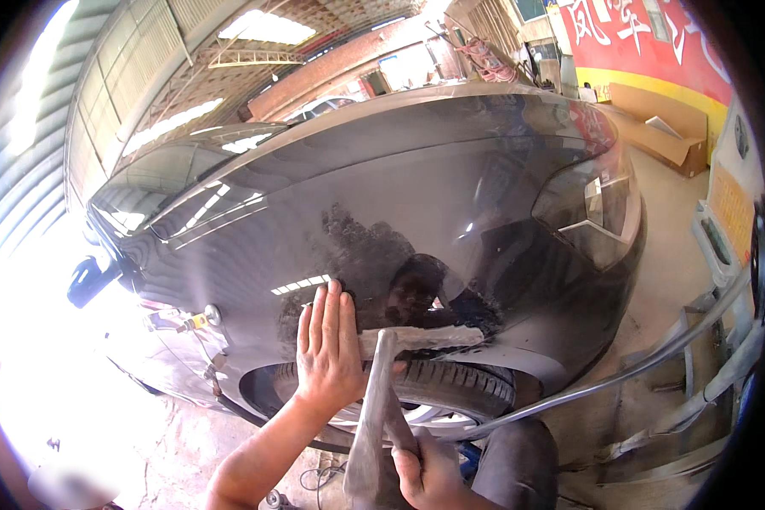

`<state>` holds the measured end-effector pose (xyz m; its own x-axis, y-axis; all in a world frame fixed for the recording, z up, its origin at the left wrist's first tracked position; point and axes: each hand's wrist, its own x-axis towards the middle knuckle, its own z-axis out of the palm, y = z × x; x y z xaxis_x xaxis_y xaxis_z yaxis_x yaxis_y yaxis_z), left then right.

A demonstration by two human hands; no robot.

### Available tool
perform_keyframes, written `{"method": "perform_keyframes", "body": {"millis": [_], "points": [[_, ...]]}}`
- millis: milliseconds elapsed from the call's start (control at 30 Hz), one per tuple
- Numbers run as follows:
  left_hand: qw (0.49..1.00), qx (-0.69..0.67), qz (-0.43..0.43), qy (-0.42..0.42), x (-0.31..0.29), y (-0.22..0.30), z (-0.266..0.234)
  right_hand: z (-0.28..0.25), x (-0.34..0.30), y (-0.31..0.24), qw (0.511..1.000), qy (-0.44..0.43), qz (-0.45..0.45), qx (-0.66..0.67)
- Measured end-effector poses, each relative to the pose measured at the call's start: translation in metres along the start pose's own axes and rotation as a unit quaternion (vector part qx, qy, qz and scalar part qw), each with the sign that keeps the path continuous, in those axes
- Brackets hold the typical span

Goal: The person uses a hammer and a metal dolly to tap and flatten a dent on the rear quarter panel of a black car. They repeatedly tap the dolly against the panel while holding it in place with their other hand, working around the wheel arch.

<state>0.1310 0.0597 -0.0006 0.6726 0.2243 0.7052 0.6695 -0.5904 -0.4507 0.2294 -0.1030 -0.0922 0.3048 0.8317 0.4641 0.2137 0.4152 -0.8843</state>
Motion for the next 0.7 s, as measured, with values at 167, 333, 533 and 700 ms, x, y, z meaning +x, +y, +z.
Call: {"method": "perform_keyframes", "body": {"millis": [167, 333, 533, 700], "points": [[1.000, 0.012, -0.005, -0.020, -0.004, 0.001, 0.000, 0.003, -0.003, 0.007, 1.000, -0.008, -0.012, 0.026], [0.999, 0.038, 0.018, -0.012, -0.004, 0.000, 0.007, 0.002, 0.007, 0.009, 0.994, -0.018, 0.068, 0.081], [0.999, 0.033, 0.008, -0.032, -0.002, 0.006, 0.002, -0.007, 0.008, 0.006, 0.997, -0.001, -0.003, 0.078], [0.999, 0.018, -0.004, -0.044, -0.004, 0.002, 0.004, -0.010, 0.006, 0.004, 0.996, -0.012, -0.012, 0.093]]}}
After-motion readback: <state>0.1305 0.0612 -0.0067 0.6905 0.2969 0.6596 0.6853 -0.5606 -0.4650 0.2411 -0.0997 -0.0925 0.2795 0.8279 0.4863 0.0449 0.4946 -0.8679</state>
